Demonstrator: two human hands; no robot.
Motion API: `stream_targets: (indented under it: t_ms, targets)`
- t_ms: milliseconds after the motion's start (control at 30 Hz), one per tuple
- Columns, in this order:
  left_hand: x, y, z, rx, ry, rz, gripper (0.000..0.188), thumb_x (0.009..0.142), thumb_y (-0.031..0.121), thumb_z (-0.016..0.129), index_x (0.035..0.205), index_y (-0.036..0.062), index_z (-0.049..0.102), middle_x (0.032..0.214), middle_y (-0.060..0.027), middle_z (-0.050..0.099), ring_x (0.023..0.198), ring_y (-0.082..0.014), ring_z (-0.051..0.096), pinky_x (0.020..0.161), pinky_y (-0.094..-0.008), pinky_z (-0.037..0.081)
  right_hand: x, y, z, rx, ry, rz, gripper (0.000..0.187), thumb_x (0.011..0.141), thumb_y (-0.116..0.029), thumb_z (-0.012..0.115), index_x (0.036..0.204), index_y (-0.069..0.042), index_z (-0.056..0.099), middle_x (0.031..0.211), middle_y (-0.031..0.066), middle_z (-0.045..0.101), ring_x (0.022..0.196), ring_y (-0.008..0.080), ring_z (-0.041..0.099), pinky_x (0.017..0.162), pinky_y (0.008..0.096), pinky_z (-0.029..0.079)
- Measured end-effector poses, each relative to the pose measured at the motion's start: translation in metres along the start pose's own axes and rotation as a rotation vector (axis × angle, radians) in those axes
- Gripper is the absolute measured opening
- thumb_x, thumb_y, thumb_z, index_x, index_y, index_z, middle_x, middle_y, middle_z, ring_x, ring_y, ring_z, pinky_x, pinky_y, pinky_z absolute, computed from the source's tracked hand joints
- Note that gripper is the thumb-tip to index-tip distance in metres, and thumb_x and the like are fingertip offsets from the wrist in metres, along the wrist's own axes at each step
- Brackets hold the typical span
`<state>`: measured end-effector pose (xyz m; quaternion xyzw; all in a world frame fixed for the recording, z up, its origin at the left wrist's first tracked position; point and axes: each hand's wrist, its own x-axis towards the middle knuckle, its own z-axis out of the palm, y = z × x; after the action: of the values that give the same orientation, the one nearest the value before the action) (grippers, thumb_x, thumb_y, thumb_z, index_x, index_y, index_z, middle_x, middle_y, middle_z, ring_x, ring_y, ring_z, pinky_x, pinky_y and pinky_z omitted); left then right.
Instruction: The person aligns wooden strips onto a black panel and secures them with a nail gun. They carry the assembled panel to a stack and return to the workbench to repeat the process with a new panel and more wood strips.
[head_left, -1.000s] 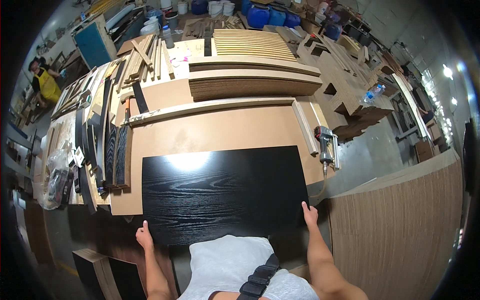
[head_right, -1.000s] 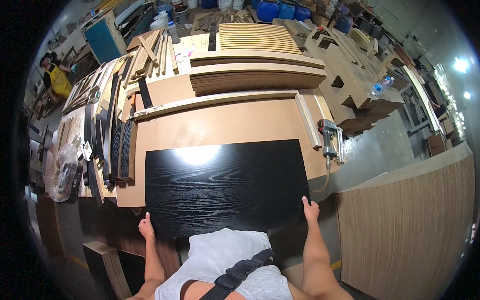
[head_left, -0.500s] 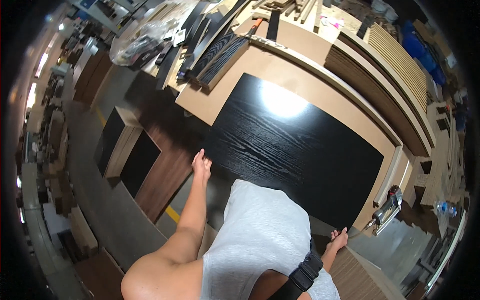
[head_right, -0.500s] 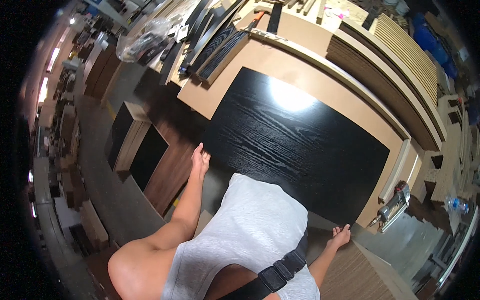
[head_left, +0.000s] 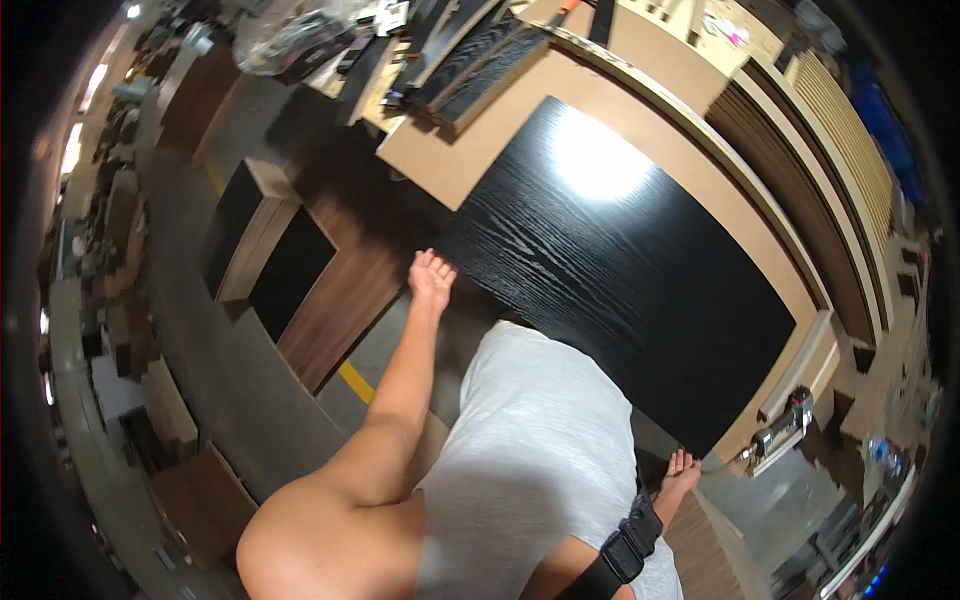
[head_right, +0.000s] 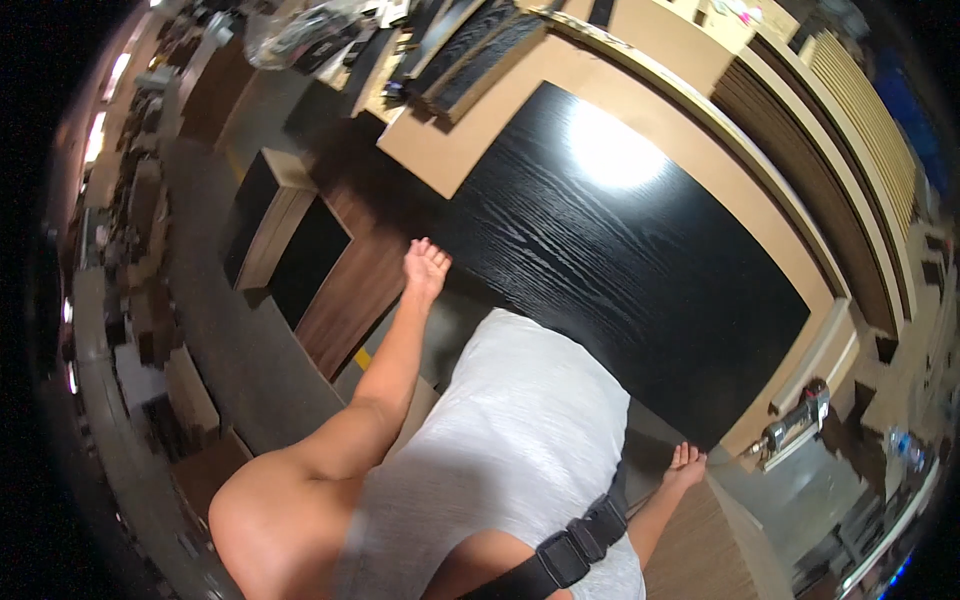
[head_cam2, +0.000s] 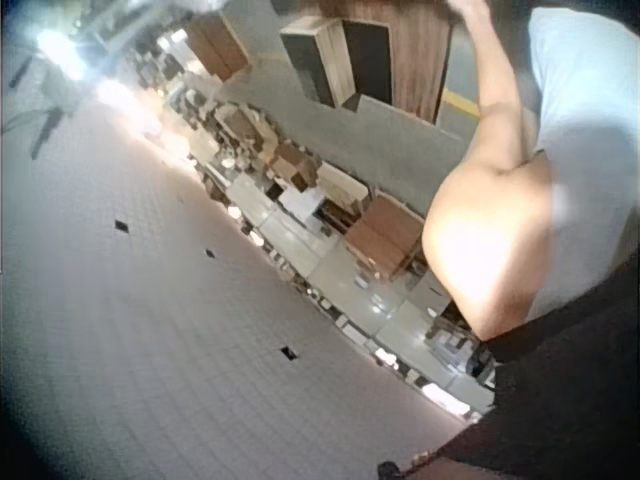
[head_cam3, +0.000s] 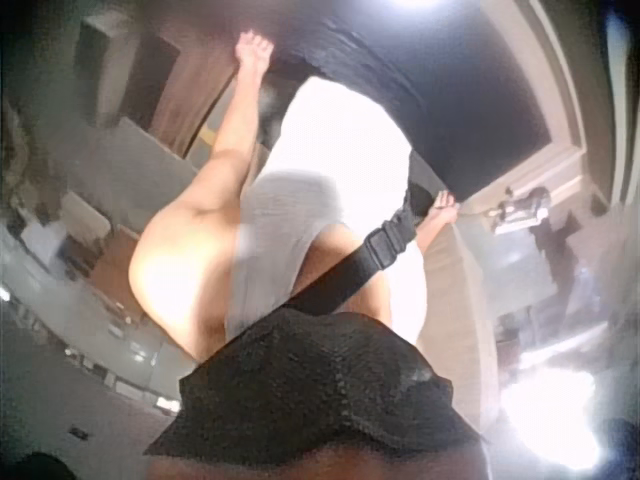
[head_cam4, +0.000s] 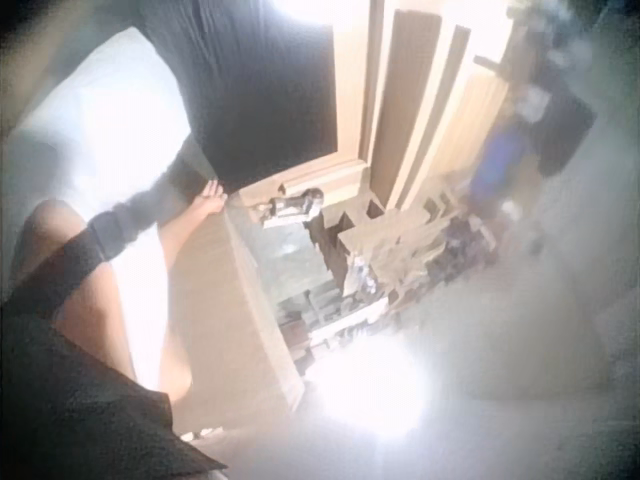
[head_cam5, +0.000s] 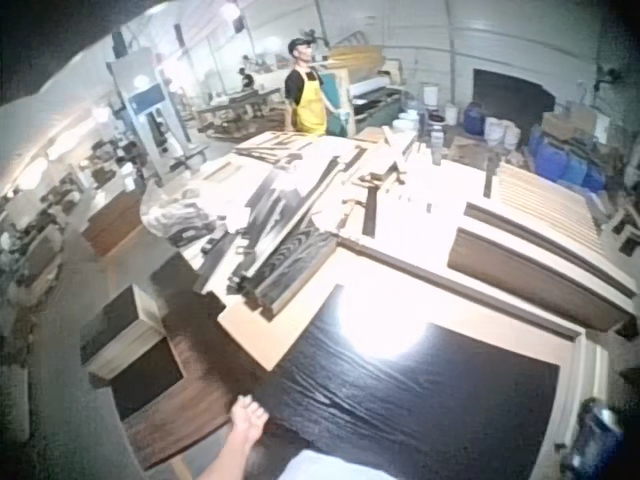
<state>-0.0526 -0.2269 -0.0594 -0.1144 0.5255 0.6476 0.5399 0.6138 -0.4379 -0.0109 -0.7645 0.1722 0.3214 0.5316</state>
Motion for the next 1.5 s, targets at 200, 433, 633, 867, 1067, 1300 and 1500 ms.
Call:
stream_targets:
  t_ms: [200, 433, 633, 867, 1067, 1300, 1500]
  targets:
    - [-0.006, 0.045, 0.018, 0.344, -0.124, -0.024, 0.036, 0.097, 0.031, 0.061, 0.125, 0.0091, 0.062, 0.1, -0.0055, 0.062, 0.091, -0.0244, 0.063, 0.087, -0.0401, 0.053, -0.039, 0.008, -0.011, 0.097, -0.147, 0.001, 0.05, 0.105, -0.023, 0.033, 0.149, 0.002, 0.033, 0.145, 0.0246, 0.048, 0.122, 0.0412, 0.058, 0.1, 0.05, 0.054]
    - [0.011, 0.061, 0.02, 0.643, -0.167, 0.102, 0.034, 0.099, 0.018, 0.064, 0.13, 0.0051, 0.063, 0.103, -0.0037, 0.068, 0.079, -0.0116, 0.062, 0.075, -0.025, 0.056, -0.072, -0.001, 0.022, 0.067, 0.03, -0.041, 0.05, 0.105, -0.02, 0.034, 0.151, -0.002, 0.033, 0.145, 0.0251, 0.049, 0.108, 0.0355, 0.065, 0.083, 0.0438, 0.057]
    - [0.007, 0.054, 0.021, 0.624, -0.173, 0.091, 0.033, 0.102, 0.02, 0.057, 0.131, 0.0047, 0.061, 0.11, -0.0048, 0.066, 0.089, -0.0144, 0.063, 0.08, -0.0274, 0.054, -0.049, -0.004, 0.018, 0.153, 0.014, -0.103, 0.051, 0.106, -0.023, 0.037, 0.152, -0.004, 0.033, 0.15, 0.0249, 0.041, 0.114, 0.0376, 0.06, 0.087, 0.046, 0.057]
    - [0.019, 0.048, 0.022, 0.702, -0.154, 0.201, 0.02, 0.1, 0.025, 0.062, 0.112, 0.0098, 0.063, 0.096, -0.0018, 0.064, 0.079, -0.0134, 0.061, 0.071, -0.0309, 0.053, -0.044, -0.014, 0.049, 0.101, 0.115, -0.024, 0.045, 0.099, -0.015, 0.059, 0.143, -0.011, 0.049, 0.091, 0.0028, 0.056, 0.062, 0.0118, 0.046, 0.071, 0.0354, 0.052]
    - [-0.001, 0.051, 0.058, 0.782, -0.086, 0.297, 0.015, 0.097, 0.022, 0.067, 0.1, 0.0079, 0.065, 0.084, -0.0003, 0.063, 0.066, -0.0086, 0.056, 0.055, -0.0242, 0.05, -0.068, -0.028, 0.045, 0.171, 0.081, -0.038, 0.036, 0.094, -0.004, 0.059, 0.13, -0.005, 0.06, 0.08, -0.0008, 0.054, 0.052, 0.0075, 0.036, 0.047, 0.0261, 0.039]
    - [-0.039, 0.113, 0.1, 0.937, -0.151, 0.691, 0.023, 0.095, 0.021, 0.071, 0.078, 0.0055, 0.064, 0.066, 0.0, 0.06, 0.049, -0.0084, 0.054, 0.044, -0.0226, 0.046, -0.131, -0.074, 0.025, 0.107, 0.111, -0.35, 0.041, 0.092, -0.008, 0.068, 0.131, 0.003, 0.059, 0.089, 0.0062, 0.064, 0.063, 0.0114, 0.058, 0.054, 0.0245, 0.053]
    - [-0.118, 0.177, 0.149, 0.87, -0.171, 0.862, 0.032, 0.094, 0.012, 0.068, 0.065, 0.0095, 0.054, 0.058, 0.0038, 0.051, 0.045, -0.0034, 0.04, 0.041, -0.0208, 0.029, -0.202, -0.132, -0.016, 0.013, 0.283, -0.563, 0.027, 0.087, -0.011, 0.072, 0.11, 0.004, 0.069, 0.075, 0.0005, 0.059, 0.053, 0.0072, 0.053, 0.046, 0.0193, 0.044]
